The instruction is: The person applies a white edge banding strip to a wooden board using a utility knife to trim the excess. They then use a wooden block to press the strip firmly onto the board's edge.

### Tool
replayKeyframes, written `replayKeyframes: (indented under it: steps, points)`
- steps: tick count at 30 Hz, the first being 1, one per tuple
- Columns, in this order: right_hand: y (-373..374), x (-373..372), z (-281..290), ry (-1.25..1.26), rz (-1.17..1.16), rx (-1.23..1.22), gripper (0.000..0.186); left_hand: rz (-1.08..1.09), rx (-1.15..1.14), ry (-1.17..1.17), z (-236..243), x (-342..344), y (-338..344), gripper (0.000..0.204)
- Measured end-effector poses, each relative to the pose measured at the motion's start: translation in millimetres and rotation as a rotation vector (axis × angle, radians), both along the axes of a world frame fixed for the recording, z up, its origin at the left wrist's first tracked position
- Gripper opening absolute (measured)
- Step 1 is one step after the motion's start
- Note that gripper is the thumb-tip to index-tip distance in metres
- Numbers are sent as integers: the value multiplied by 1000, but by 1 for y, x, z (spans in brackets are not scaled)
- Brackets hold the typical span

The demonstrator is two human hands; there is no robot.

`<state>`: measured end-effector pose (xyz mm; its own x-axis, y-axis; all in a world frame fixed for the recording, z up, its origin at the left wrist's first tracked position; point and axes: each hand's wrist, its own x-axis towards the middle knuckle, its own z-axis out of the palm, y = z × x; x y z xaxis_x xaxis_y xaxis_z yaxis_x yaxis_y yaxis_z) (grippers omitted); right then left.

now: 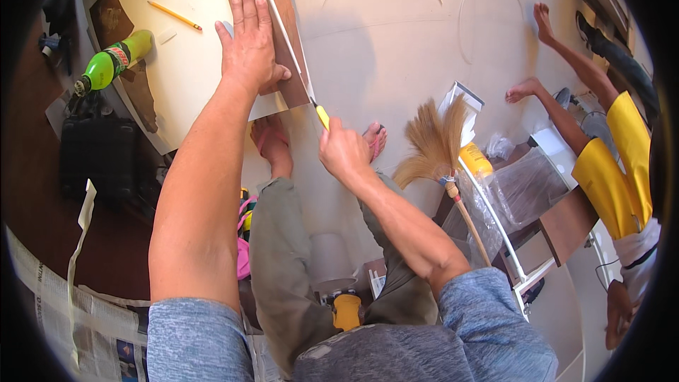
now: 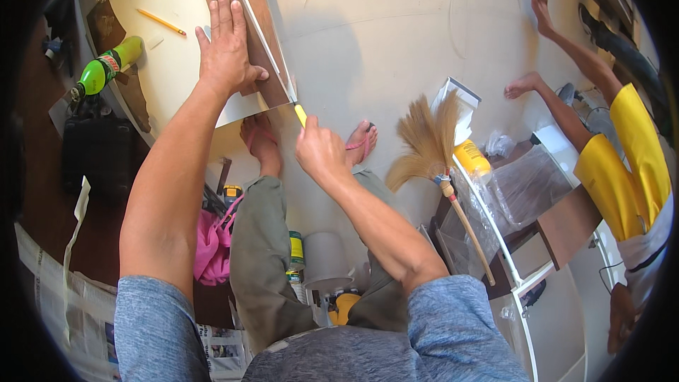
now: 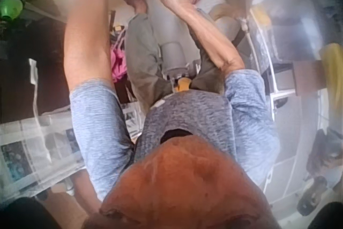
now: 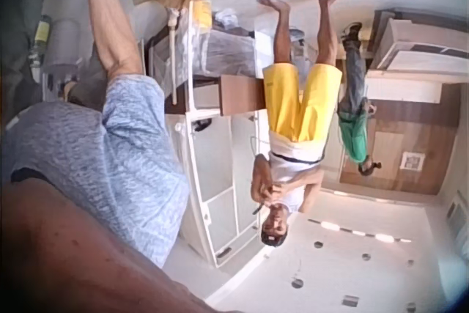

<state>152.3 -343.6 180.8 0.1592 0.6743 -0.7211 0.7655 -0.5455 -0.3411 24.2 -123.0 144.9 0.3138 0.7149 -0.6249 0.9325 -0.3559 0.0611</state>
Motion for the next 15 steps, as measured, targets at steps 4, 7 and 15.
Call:
replayKeyframes:
  steps: [4, 7, 15]
  points:
    - [-9, 8, 21, -39, -58, 45, 27, -2, -7, 15, 1, -2, -4, 159]
    - [32, 7, 15, 7, -145, 128, 26, -4, -20, 26, 3, 3, 0, 161]
    - [175, -15, -56, 19, -75, 386, 28, 10, 152, -117, -27, -9, -9, 130]
